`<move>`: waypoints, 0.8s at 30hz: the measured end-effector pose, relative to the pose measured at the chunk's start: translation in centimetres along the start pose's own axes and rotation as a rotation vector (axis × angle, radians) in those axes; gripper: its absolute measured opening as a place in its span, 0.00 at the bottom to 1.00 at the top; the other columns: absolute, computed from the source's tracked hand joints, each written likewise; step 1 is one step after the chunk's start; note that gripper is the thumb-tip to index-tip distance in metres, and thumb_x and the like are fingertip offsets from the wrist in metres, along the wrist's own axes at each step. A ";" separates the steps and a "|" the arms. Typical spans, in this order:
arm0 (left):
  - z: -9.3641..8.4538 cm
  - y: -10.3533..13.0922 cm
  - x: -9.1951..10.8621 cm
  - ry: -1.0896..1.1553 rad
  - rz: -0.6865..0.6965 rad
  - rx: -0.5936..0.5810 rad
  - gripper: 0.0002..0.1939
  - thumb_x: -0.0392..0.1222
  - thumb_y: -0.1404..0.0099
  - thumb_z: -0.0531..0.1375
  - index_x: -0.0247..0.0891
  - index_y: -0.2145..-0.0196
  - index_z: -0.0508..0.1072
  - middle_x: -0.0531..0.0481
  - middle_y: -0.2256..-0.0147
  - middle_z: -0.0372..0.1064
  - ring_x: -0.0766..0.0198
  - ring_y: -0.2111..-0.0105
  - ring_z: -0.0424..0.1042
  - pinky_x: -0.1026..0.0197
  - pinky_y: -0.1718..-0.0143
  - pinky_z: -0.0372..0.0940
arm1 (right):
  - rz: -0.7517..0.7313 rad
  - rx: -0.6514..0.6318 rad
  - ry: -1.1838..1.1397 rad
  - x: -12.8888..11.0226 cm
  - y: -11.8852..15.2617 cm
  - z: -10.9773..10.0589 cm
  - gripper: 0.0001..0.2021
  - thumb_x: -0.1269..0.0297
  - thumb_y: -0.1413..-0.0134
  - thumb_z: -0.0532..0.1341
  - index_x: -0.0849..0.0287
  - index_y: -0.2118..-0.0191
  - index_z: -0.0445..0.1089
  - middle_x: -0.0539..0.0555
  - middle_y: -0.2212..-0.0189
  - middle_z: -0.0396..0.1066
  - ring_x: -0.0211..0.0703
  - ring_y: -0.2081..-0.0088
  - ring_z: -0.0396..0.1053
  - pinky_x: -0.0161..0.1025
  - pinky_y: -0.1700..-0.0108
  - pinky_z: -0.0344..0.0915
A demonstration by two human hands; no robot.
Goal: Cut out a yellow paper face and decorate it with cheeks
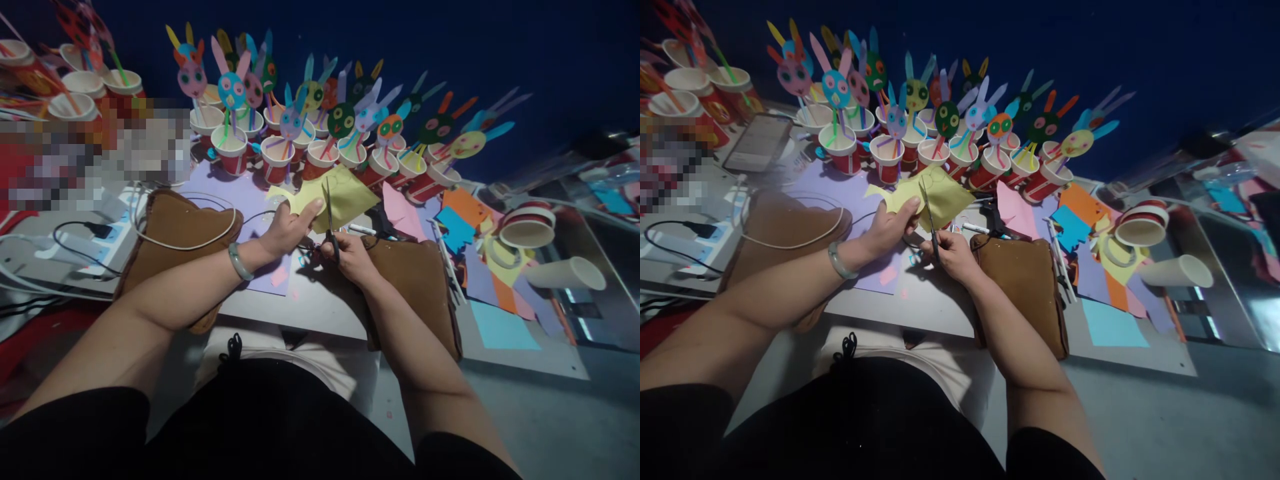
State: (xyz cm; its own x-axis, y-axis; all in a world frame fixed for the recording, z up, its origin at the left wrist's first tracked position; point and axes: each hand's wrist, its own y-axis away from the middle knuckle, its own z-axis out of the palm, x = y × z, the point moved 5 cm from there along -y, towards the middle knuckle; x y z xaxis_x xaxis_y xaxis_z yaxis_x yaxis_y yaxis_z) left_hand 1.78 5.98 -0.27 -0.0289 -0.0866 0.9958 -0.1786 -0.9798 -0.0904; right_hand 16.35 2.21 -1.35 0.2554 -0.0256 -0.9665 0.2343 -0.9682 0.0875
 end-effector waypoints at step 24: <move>-0.4 -0.5 0.0 0.058 0.110 -0.014 0.20 0.58 0.36 0.61 0.38 0.73 0.66 0.55 0.79 0.64 0.70 0.78 0.63 0.62 0.71 0.63 | -0.004 -0.054 0.034 0.0 0.0 -0.5 0.27 0.38 0.59 0.68 0.60 0.81 0.67 0.48 0.84 0.63 0.33 0.79 0.58 0.34 0.74 0.55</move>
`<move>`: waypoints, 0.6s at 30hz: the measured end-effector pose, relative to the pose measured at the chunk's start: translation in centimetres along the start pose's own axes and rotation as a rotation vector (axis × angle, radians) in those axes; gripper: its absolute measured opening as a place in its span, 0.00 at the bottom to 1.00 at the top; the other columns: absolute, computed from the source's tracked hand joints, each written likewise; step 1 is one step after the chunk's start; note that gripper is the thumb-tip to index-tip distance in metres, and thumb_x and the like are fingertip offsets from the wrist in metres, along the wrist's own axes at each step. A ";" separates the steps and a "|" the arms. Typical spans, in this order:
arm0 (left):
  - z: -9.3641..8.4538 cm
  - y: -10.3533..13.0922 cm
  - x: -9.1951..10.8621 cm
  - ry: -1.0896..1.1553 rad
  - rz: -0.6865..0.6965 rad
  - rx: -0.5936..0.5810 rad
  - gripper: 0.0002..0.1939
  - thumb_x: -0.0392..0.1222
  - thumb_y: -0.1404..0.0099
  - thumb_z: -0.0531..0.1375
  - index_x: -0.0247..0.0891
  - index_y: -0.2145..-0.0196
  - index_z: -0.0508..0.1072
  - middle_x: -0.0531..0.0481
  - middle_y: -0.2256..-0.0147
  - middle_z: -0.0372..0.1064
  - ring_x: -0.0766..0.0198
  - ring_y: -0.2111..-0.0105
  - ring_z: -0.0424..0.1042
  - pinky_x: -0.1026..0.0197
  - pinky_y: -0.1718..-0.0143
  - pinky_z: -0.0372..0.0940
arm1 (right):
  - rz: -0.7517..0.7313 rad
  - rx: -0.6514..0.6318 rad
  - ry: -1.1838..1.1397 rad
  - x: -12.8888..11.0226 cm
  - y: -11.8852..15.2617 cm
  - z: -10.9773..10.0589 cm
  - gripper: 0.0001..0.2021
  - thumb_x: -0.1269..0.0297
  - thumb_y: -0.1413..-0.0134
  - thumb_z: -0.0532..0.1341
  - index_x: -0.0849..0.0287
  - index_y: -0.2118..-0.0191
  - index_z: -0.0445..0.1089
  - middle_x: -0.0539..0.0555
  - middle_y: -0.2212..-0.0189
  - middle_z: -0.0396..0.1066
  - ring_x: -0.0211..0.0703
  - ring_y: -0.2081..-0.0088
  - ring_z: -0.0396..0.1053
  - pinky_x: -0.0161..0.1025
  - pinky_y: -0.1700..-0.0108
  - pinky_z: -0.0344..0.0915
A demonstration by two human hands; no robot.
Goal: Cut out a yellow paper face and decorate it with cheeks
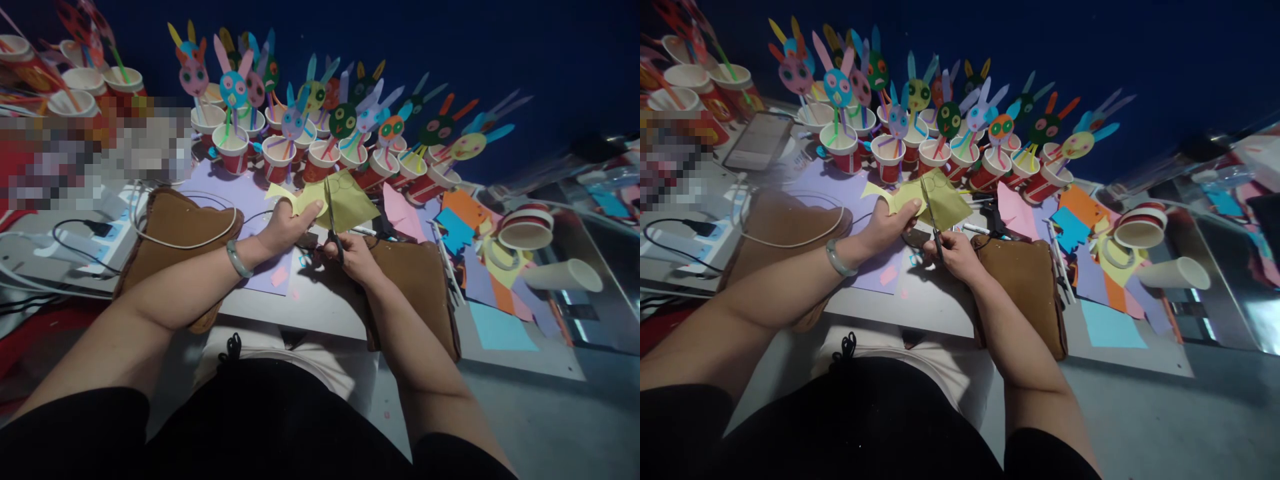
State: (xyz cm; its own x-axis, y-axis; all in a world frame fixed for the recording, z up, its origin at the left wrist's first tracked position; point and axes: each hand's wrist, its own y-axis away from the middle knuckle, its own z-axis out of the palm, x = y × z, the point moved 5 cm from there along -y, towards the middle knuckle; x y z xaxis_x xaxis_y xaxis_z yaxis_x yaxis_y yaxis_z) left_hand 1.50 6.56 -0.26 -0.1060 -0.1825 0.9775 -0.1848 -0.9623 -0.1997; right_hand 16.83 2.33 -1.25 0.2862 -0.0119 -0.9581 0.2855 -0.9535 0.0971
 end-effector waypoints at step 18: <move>-0.4 0.0 -0.8 -0.013 -0.156 0.097 0.23 0.60 0.41 0.65 0.40 0.73 0.63 0.57 0.81 0.63 0.70 0.80 0.63 0.62 0.77 0.58 | 0.019 -0.015 -0.022 0.2 0.0 -0.3 0.26 0.40 0.61 0.69 0.59 0.81 0.64 0.47 0.84 0.61 0.34 0.79 0.59 0.34 0.74 0.55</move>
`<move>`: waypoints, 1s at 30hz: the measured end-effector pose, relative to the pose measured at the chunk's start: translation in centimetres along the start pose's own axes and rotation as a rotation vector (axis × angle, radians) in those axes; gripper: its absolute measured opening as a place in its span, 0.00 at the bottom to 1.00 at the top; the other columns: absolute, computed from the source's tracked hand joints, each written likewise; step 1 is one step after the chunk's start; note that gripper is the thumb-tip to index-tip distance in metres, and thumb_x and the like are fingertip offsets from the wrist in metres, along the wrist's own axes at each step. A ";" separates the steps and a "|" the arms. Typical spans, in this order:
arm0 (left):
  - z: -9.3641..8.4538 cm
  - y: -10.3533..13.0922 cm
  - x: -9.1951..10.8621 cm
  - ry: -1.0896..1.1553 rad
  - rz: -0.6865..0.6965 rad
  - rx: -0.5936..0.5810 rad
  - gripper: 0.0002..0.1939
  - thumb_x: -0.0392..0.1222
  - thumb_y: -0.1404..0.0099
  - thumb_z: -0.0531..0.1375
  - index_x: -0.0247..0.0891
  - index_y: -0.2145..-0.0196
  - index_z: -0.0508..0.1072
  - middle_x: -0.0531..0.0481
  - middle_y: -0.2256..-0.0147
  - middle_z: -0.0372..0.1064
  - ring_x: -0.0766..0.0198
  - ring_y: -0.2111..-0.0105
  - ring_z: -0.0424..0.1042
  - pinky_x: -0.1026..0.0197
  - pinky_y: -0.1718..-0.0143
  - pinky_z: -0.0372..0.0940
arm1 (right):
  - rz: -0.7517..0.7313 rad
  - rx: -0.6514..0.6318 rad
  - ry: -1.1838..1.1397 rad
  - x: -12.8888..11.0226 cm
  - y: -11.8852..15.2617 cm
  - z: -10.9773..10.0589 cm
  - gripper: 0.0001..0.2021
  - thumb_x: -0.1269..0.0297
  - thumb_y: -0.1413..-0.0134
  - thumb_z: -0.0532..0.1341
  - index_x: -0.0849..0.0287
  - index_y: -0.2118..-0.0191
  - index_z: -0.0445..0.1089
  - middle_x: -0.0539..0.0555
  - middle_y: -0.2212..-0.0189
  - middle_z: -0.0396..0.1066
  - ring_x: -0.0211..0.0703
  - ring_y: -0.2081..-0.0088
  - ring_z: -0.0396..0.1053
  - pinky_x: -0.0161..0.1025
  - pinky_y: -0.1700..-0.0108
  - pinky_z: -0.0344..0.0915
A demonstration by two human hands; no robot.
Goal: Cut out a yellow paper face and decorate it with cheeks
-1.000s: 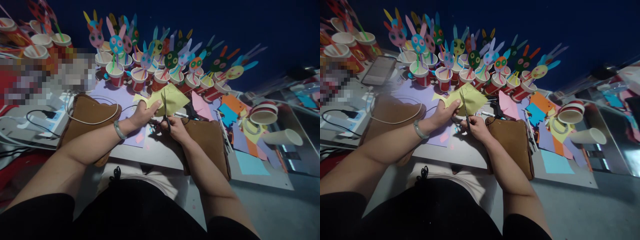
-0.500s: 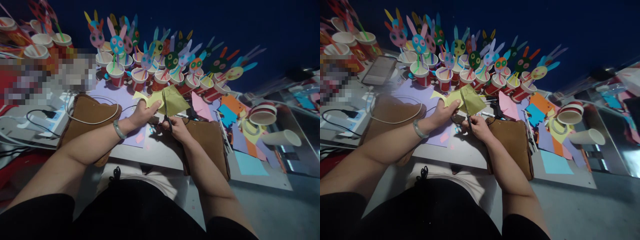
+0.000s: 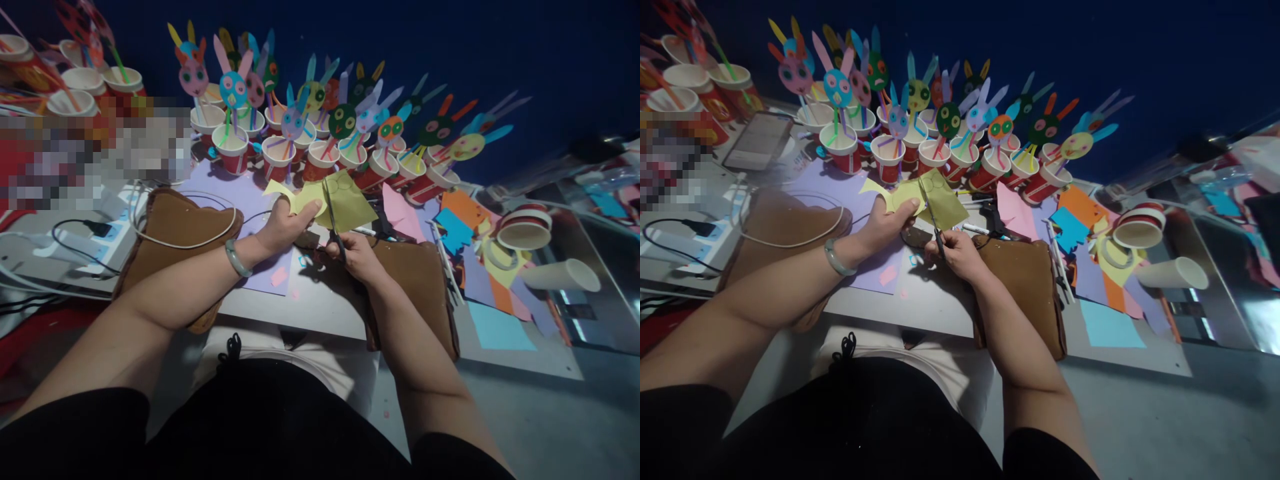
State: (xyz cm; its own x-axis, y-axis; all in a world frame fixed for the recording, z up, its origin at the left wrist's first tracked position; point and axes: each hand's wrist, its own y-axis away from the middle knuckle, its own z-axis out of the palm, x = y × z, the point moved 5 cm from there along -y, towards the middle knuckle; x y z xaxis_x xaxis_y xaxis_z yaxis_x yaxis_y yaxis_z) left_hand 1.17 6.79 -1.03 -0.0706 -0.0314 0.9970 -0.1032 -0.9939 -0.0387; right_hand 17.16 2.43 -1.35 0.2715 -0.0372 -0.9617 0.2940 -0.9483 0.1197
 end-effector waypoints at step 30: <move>0.2 -0.2 0.6 0.042 0.051 -0.074 0.17 0.53 0.43 0.66 0.39 0.70 0.65 0.55 0.74 0.67 0.69 0.74 0.66 0.63 0.68 0.64 | 0.059 -0.084 0.023 0.1 0.2 -0.7 0.27 0.38 0.63 0.70 0.62 0.79 0.72 0.50 0.82 0.67 0.36 0.77 0.62 0.34 0.73 0.57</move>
State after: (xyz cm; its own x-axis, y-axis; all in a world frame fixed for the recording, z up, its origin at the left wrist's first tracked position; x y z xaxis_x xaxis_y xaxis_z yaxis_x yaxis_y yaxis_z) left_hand 1.31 6.94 -0.40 -0.1186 -0.0756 0.9901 -0.1715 -0.9806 -0.0955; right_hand 17.94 2.48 -1.26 0.3117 -0.0843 -0.9464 0.3521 -0.9149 0.1974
